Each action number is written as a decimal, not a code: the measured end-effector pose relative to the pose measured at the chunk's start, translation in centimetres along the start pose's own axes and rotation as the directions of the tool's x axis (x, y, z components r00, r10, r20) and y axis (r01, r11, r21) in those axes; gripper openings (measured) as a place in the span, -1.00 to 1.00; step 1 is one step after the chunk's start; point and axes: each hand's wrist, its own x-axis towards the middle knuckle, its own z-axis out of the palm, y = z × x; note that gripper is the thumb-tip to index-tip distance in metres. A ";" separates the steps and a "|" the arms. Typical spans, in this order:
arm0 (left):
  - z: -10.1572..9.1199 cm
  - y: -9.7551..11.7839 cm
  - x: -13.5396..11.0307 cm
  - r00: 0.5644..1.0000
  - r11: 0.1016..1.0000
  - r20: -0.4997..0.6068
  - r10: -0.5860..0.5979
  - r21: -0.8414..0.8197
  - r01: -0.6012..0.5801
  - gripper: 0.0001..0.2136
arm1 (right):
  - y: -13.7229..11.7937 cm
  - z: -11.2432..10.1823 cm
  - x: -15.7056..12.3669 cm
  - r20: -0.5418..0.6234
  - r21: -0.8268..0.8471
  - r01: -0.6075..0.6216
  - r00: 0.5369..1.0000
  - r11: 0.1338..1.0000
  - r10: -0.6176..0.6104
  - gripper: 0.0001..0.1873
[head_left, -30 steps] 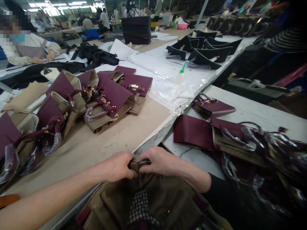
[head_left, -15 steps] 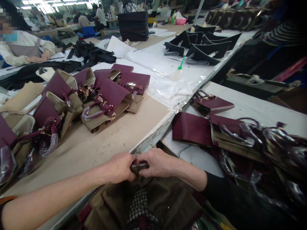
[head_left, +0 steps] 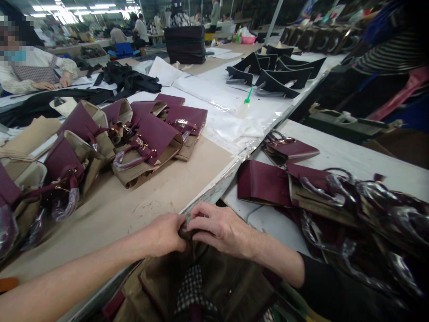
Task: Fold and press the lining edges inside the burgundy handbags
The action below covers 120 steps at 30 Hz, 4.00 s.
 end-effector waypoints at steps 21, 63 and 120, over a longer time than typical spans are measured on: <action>-0.2 0.4 -1.0 0.999 0.999 -0.018 0.035 -0.036 -0.035 -0.73 | -1.3 0.3 -0.1 0.020 -0.095 -0.077 0.997 0.993 0.079 -0.90; -2.1 -0.1 -12.0 0.980 0.889 -0.198 -0.032 -0.454 -0.063 -0.60 | -0.2 -1.0 1.5 0.188 0.160 -0.403 0.909 0.901 0.373 -0.68; 1.0 2.0 -12.1 0.818 0.995 -0.573 0.054 -0.040 -0.094 -0.69 | 1.9 -2.5 1.9 0.325 0.354 -0.123 0.946 0.927 0.001 -0.65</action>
